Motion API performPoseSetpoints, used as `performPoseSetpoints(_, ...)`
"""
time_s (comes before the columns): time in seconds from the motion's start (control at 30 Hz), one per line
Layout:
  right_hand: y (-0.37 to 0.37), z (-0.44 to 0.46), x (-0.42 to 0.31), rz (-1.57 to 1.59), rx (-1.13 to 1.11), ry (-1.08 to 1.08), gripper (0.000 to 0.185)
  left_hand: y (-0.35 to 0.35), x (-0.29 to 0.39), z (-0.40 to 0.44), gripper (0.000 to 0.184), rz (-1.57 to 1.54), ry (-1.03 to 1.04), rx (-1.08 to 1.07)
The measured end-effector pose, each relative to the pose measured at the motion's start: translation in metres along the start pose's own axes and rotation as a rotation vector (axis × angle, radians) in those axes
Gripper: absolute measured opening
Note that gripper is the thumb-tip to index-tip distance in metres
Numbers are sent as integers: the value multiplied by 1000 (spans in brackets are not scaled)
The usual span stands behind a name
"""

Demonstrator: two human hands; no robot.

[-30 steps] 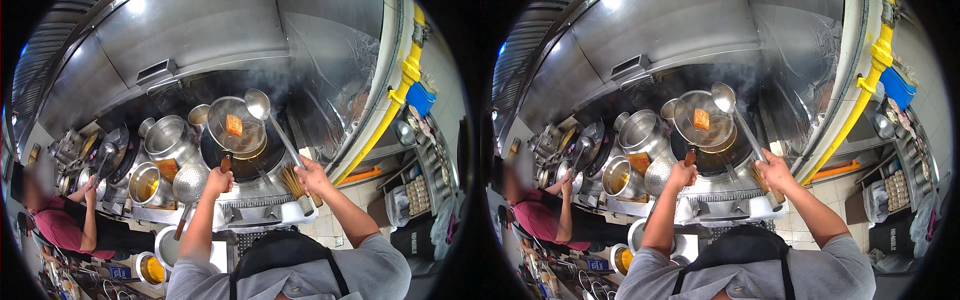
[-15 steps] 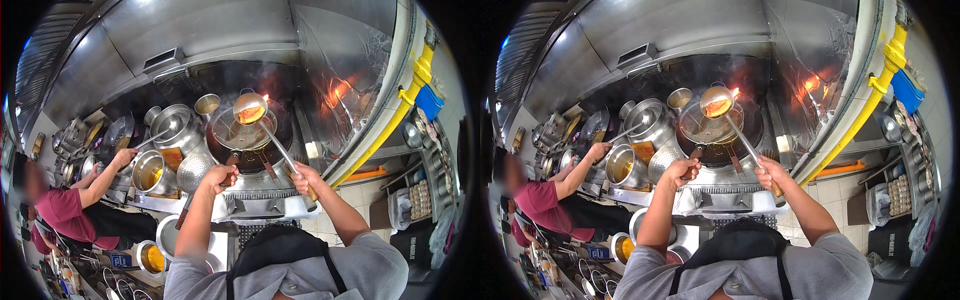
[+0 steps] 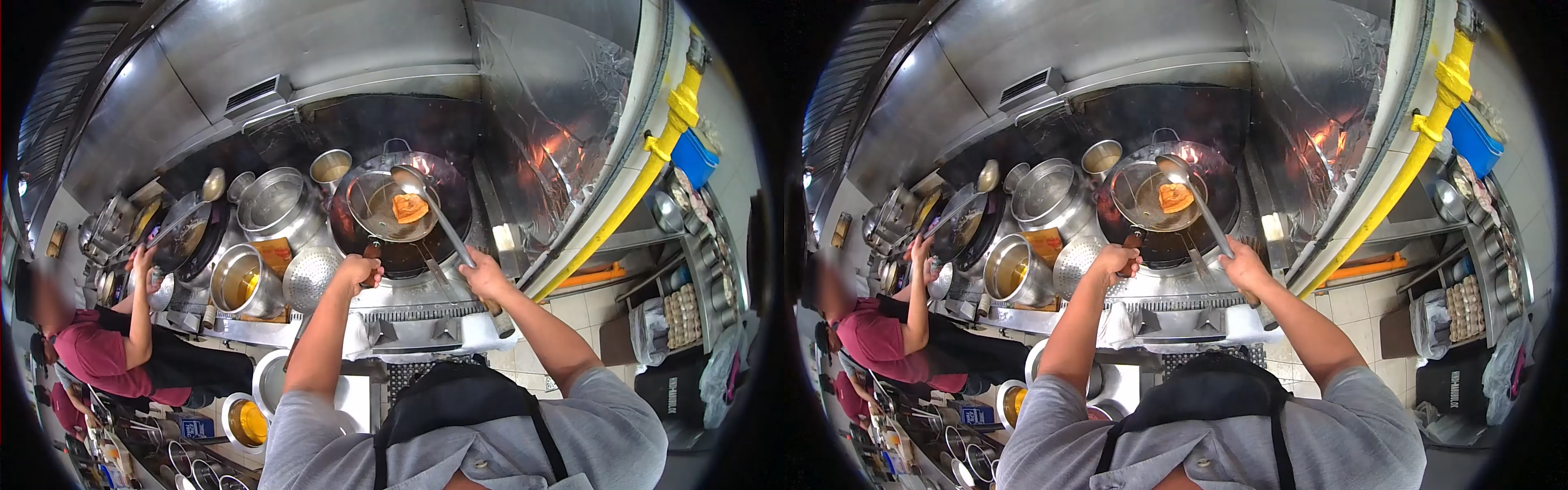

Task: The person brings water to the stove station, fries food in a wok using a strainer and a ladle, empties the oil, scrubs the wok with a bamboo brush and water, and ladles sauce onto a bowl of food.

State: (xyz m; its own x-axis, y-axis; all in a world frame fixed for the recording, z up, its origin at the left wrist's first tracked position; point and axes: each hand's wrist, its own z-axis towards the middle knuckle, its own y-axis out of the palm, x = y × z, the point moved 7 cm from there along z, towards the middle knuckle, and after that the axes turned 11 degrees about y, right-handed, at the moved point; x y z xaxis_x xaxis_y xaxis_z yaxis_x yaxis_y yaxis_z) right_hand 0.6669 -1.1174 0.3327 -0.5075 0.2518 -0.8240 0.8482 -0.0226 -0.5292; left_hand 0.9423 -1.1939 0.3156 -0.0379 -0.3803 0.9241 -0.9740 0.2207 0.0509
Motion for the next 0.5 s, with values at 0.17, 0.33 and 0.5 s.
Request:
performPoseSetpoints(0.17, 11, 14, 0, 20, -7, 178, 53, -16, -22, 36, 13, -8, -79, 68)
performPoseSetpoints(0.33, 5, 10, -14, 137, -77, 244, 55, -24, -11, 29, 23, 181, -188, 95)
performPoseSetpoints(0.5, 13, 11, -33, -163, 69, -91, 54, -29, -38, 14, 42, 176, -173, 24)
